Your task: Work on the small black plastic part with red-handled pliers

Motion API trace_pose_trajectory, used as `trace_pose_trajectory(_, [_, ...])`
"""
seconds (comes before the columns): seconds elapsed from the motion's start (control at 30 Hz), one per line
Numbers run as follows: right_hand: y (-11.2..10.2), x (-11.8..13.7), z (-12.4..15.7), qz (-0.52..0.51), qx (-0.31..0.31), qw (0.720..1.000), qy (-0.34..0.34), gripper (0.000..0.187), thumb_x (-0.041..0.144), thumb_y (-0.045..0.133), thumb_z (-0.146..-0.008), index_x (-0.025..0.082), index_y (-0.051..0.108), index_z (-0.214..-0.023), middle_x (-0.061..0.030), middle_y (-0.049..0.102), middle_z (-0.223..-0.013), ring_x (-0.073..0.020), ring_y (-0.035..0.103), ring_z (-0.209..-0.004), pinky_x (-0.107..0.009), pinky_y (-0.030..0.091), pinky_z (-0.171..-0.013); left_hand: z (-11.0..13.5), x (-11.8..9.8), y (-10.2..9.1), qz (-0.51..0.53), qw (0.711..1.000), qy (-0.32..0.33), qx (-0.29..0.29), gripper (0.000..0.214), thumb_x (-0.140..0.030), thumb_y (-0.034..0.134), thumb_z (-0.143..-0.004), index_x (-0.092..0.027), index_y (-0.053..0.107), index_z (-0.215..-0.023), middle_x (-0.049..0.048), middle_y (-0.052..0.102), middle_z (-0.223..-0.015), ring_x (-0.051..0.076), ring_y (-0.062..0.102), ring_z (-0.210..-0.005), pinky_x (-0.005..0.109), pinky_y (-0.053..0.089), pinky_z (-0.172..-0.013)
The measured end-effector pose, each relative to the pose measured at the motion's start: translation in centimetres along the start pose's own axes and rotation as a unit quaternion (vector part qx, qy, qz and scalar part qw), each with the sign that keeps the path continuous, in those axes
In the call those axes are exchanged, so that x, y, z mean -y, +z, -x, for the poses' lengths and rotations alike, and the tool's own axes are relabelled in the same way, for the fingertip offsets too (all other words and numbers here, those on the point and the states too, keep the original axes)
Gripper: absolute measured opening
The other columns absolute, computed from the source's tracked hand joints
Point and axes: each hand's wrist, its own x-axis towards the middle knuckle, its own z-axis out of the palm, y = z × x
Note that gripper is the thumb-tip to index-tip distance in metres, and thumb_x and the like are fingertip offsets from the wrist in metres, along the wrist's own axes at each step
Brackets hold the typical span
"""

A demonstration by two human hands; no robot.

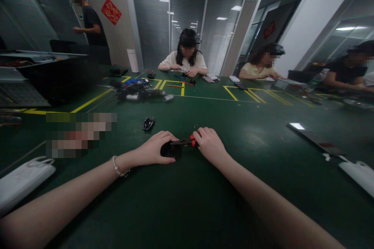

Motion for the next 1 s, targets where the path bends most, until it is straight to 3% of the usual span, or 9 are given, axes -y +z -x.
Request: trace_pose_trajectory(1.0, [0.15,-0.02,-0.2,-0.006,-0.004,1.0,-0.005,0.036,0.012,0.059,-0.063,0.012,0.054,-0.098,-0.0104,0.055,-0.093,-0.0216,0.048,-0.084,-0.034,0.038,-0.075,0.06,0.03,0.12,0.008,1.0,-0.012,-0.003,0.05,-0.048,0.063,-0.065,-0.023,0.048,-0.106,0.0043,0.048,-0.105,0.023,0.046,-0.095,0.037,0.038,-0.082])
